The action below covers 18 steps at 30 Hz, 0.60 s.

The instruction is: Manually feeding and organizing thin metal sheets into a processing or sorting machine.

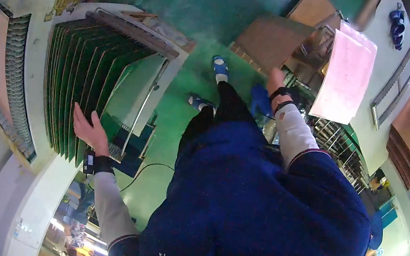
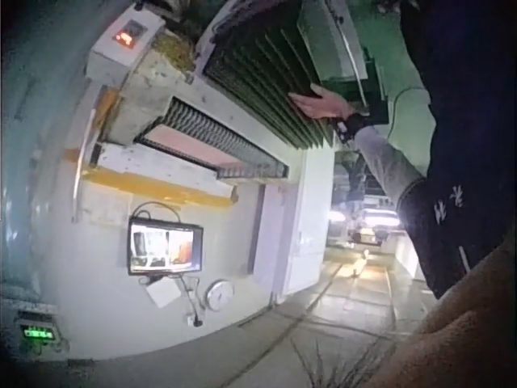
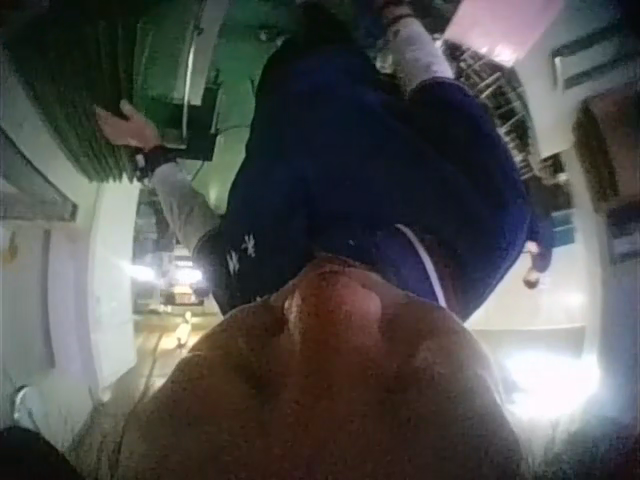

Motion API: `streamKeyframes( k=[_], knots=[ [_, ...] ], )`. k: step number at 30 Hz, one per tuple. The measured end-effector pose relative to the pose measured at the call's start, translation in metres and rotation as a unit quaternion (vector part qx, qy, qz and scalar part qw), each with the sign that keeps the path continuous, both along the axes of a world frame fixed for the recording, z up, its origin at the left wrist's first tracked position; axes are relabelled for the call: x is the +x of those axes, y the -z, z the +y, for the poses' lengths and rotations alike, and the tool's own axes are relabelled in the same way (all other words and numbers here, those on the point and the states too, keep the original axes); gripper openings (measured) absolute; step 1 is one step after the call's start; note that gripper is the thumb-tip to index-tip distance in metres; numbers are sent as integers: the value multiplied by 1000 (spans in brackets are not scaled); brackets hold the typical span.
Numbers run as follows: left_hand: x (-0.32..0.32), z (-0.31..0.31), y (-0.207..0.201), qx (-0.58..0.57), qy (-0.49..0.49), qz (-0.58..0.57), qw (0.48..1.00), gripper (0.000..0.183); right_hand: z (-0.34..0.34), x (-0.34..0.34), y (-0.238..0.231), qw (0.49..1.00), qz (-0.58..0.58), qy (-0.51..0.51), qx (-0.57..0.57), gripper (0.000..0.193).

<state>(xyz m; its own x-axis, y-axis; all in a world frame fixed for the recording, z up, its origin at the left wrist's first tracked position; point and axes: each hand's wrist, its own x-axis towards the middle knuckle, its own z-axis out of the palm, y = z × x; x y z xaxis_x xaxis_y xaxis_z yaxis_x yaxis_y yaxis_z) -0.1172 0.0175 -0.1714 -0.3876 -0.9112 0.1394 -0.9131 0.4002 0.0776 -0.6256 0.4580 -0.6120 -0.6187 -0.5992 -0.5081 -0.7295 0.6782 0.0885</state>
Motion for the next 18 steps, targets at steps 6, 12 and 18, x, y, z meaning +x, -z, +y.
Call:
streamKeyframes(
  k=[6, 12, 18],
  knots=[
    [-2, 2, -13, 8, -35, -20, 999, 63, -40, 24, -47, 995, 33, -53, -76, 11],
    [-8, -1, -14, -7, -13, -56, 998, 58, -69, 26, -87, 995, -2, 82, -53, 7],
    [9, -1, -13, 15, -29, -18, 999, 64, -104, 41, -133, 999, -45, 12, -6, 4]
  ],
)
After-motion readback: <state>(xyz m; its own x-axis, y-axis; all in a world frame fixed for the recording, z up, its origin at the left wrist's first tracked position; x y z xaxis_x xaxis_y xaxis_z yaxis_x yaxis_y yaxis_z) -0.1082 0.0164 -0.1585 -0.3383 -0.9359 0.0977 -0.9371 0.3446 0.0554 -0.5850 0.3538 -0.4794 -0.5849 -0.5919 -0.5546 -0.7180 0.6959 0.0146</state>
